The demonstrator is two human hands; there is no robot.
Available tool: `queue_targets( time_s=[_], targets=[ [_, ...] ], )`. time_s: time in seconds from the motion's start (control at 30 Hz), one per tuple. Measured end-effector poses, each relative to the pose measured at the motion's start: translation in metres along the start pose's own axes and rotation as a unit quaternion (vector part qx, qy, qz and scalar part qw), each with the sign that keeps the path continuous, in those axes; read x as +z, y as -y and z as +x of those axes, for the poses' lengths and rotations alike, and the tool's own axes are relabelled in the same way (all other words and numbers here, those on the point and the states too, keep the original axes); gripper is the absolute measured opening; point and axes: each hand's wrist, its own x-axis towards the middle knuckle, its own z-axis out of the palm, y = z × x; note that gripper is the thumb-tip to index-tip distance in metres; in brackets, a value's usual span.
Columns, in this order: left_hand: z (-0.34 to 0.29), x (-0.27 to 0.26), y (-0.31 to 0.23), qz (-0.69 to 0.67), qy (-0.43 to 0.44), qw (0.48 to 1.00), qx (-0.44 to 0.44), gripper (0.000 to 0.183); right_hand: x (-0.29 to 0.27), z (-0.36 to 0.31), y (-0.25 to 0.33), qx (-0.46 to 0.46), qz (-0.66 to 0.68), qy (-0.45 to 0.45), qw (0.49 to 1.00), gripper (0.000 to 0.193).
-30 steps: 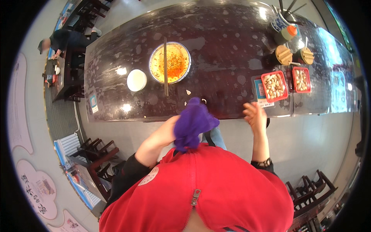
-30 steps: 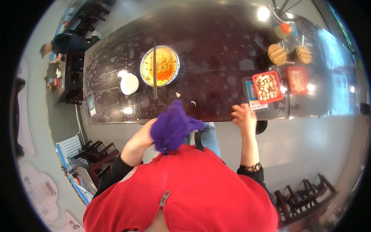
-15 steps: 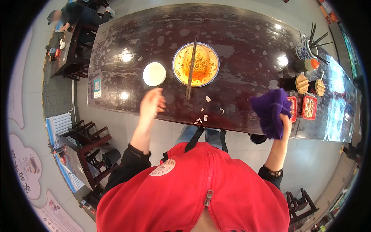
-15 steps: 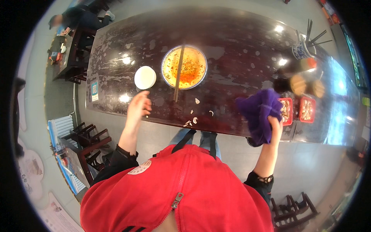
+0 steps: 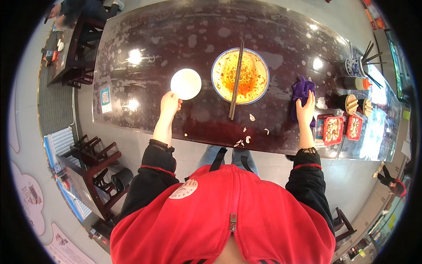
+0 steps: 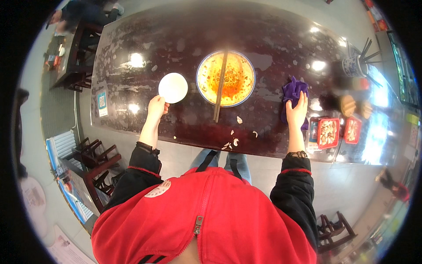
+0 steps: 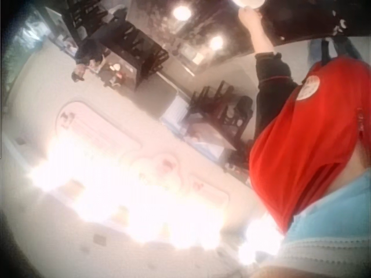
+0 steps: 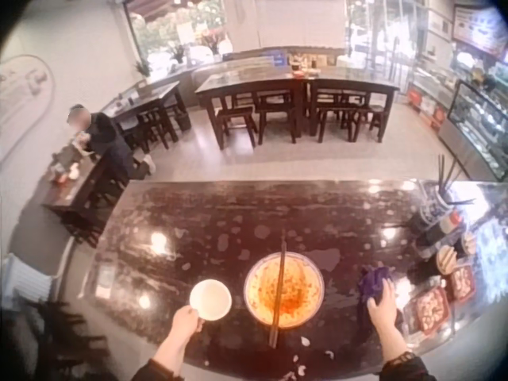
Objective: The person peels garlic cloves by hand, separating the cloves and removing the skins. They place the peeled cloves into a green bowl and the skins into another bowl. Later, they wipe a dining table with a purple cloth.
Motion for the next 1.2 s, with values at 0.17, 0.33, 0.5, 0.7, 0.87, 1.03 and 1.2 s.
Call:
queue_targets(
  time_s=[0.17, 0.33, 0.5, 0.7, 0.87, 1.03, 1.2],
  targets=[
    [-0.01, -0.012, -0.033, 0.043, 0.012, 0.997, 0.056, 0.025, -0.002, -0.001, 0.004, -0.004, 0.01, -0.018, 1.0, 0.063],
    [-0.019, -0.008, -0.074, 0.021, 0.054, 0.99, 0.125, 0.023, -0.002, -0.003, 0.007, -0.003, 0.02, -0.042, 0.999, 0.061],
    [-0.021, 0.018, -0.107, 0.052, 0.09, 0.981, 0.162, 0.02, -0.005, -0.003, 0.009, -0.008, 0.022, -0.05, 0.998, 0.061],
    [-0.021, 0.047, -0.121, 0.103, 0.087, 0.977, 0.165, 0.018, -0.007, -0.003, 0.012, 0.004, 0.028, -0.05, 0.998, 0.06],
    [-0.014, 0.064, -0.114, 0.111, 0.08, 0.976, 0.168, 0.015, -0.006, -0.004, 0.011, 0.003, 0.03, -0.054, 0.998, 0.059],
    [-0.004, 0.077, -0.102, 0.131, 0.073, 0.968, 0.202, 0.014, -0.002, -0.004, 0.007, -0.026, -0.013, -0.071, 0.997, 0.067],
    [-0.003, 0.081, -0.097, 0.112, 0.056, 0.97, 0.206, 0.016, -0.001, -0.001, 0.001, -0.077, 0.003, -0.055, 0.996, 0.054]
  ],
)
